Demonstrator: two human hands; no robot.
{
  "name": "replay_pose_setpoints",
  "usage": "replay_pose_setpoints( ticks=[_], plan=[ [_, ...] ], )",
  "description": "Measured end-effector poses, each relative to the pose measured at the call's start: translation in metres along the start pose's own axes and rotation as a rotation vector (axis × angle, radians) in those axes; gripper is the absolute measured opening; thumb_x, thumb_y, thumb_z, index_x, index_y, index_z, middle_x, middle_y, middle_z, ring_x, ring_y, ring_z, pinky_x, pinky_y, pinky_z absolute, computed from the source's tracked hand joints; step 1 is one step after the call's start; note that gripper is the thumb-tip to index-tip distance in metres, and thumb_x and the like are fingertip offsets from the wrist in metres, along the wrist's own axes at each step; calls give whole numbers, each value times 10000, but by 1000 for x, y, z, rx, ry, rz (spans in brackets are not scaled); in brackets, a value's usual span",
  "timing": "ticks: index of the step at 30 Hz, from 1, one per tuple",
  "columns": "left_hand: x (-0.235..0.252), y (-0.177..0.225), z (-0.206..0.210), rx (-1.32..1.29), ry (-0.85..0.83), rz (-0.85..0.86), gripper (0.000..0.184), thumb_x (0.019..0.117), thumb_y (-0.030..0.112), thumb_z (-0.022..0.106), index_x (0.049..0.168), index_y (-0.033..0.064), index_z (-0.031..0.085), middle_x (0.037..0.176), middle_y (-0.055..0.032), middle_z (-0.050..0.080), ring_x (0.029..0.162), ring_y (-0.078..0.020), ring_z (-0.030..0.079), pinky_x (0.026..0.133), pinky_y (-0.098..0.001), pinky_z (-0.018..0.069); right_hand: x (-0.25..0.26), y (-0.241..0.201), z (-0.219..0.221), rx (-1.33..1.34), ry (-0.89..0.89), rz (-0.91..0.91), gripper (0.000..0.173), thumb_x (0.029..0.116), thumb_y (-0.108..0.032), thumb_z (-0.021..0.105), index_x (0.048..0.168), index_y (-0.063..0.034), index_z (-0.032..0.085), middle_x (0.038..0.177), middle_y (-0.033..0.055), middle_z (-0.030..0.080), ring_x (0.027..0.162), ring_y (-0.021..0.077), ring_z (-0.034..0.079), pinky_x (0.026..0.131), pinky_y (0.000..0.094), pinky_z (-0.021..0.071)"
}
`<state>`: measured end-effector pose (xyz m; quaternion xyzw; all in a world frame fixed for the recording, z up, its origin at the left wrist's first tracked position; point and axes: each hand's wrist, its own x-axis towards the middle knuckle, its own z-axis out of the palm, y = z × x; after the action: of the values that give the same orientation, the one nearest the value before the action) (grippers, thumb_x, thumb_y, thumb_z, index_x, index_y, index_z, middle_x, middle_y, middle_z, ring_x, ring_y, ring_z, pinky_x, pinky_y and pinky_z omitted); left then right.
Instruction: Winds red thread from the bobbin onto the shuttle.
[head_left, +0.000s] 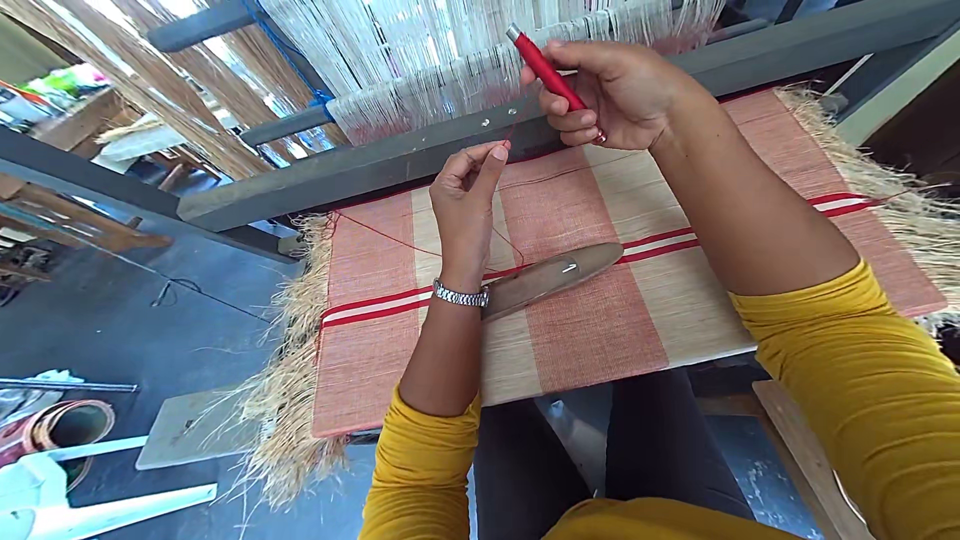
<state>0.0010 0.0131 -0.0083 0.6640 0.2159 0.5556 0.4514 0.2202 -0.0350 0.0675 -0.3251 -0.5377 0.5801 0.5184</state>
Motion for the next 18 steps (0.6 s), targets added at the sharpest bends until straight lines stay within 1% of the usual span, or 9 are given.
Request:
replay_pose_setpoints(
  ticks=[2, 5, 7, 9, 11, 14, 16, 18],
  plan=[
    [0, 2, 0, 29, 14, 26, 137, 1000, 167, 678, 1061, 62, 743, 1027, -21, 725, 757, -51, 585, 619, -203, 434, 0, 0, -1, -85, 72, -10, 393, 1128, -313, 292, 1226, -121, 621, 795, -19, 588, 548, 57, 512, 496, 187, 448],
    [-1, 3, -1, 60, 29, 78, 124, 1008, 173, 662, 1030, 64, 718, 986, -13, 691, 757, -63, 567, 636, -214, 436, 2, 2, 0, -293, 155, -58, 322, 1111, -209, 359, 1257, -110, 629, 834, 1, 617, 594, 71, 545, 520, 195, 461],
    [-1, 3, 0, 69, 35, 106, 123, 1013, 175, 655, 1020, 65, 711, 967, -10, 672, 748, -64, 554, 634, -214, 432, 3, 4, -1, -331, 171, -72, 302, 1112, -193, 382, 1267, -105, 626, 856, 7, 621, 615, 74, 550, 535, 193, 464],
    [-1, 3, 0, 75, 46, 125, 122, 1014, 167, 652, 1020, 60, 711, 962, -13, 670, 765, -70, 562, 645, -218, 441, 4, 5, -2, -277, 171, -58, 316, 1113, -199, 367, 1260, -106, 631, 835, -3, 603, 580, 64, 519, 508, 189, 442],
    [-1, 2, -1, 88, 56, 130, 128, 1017, 164, 645, 1026, 59, 718, 967, -16, 671, 798, -80, 578, 668, -225, 454, 4, 4, -6, -174, 134, -29, 346, 1112, -221, 316, 1250, -118, 616, 779, -28, 561, 525, 47, 469, 468, 179, 408],
    [0, 1, -1, 105, 77, 132, 117, 1017, 160, 646, 1017, 62, 710, 964, -15, 668, 797, -80, 580, 679, -225, 461, 2, 3, -9, 13, 51, 29, 372, 1124, -307, 286, 1234, -130, 594, 701, -52, 488, 450, 20, 402, 407, 150, 365],
    [0, 0, -1, 114, 83, 129, 118, 1017, 161, 647, 1026, 61, 711, 969, -15, 660, 814, -84, 587, 699, -226, 474, 1, 3, -9, 97, -13, 32, 398, 1136, -368, 272, 1211, -124, 578, 682, -47, 461, 428, 20, 383, 381, 146, 355],
    [0, 0, -2, 123, 86, 130, 117, 1018, 163, 646, 1026, 65, 711, 966, -11, 656, 827, -85, 589, 707, -229, 475, 1, 4, -9, 153, -67, 15, 403, 1136, -379, 270, 1201, -114, 566, 679, -38, 456, 423, 25, 392, 374, 150, 368]
  ],
)
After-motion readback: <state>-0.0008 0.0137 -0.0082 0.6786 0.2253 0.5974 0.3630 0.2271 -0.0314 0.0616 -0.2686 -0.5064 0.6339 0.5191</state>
